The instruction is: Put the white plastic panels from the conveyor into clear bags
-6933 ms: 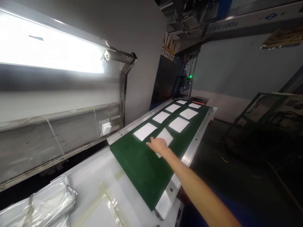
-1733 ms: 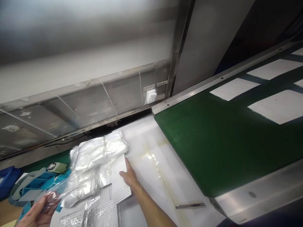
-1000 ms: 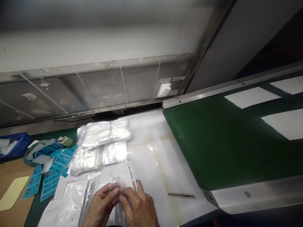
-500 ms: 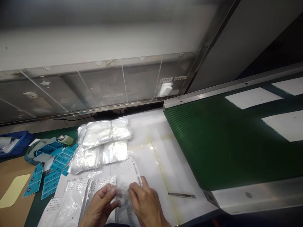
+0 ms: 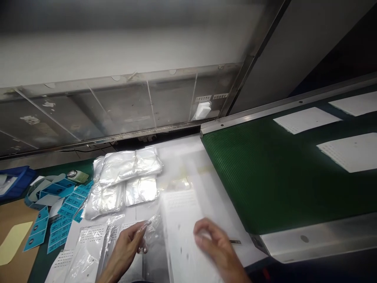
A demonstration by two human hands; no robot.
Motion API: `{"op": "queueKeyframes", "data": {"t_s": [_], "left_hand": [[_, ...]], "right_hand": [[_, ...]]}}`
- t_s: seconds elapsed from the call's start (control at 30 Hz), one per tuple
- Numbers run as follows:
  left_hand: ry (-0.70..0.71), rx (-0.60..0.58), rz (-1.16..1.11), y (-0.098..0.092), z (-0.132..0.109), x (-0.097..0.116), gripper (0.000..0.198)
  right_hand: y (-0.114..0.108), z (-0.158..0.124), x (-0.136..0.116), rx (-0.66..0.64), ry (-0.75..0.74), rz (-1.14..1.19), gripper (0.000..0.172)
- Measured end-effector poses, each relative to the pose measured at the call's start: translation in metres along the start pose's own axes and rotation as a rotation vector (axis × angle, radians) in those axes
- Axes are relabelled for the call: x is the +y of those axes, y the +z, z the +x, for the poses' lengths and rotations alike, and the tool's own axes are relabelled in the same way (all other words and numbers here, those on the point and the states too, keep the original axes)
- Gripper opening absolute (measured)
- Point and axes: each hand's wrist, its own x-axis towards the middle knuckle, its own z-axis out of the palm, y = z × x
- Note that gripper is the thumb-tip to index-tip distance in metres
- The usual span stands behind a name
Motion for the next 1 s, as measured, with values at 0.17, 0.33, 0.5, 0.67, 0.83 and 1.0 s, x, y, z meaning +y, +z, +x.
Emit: {"op": "queueKeyframes", "data": {"t_s": [0.17, 0.33, 0.5, 0.67, 0.83, 1.0], "left_hand": [[-0.026, -0.057, 0.016, -0.011, 0.010, 0.010, 0.054], [-0.227, -0.049, -0.301, -0.021, -0.002, 0.002, 0.062], [-0.117, 0.169, -0.186, -0.010, -0.013, -0.017, 0.057], [-0.098, 0.243, -0.106, -0.013, -0.017, -0.029, 0.052], [-0.052, 0.309, -0.158, -0.001, -0.027, -0.037, 0.047], [-0.093, 0.295, -0.267, 0.015, -0.038, -0.051, 0.052]], "right_hand": [[0.041, -0.005, 0.053, -0.458, 0.340, 0.328, 0.023], [0.057, 0.010, 0.071, -0.228, 0.345, 0.296, 0.022], [0.082, 0.003, 0.089, 0.056, 0.195, 0.258, 0.052], [0.093, -0.004, 0.098, 0.224, 0.244, 0.196, 0.103], [0.085, -0.004, 0.105, 0.236, 0.272, 0.188, 0.107], [0.083, -0.007, 0.115, 0.320, 0.247, 0.087, 0.097]]}}
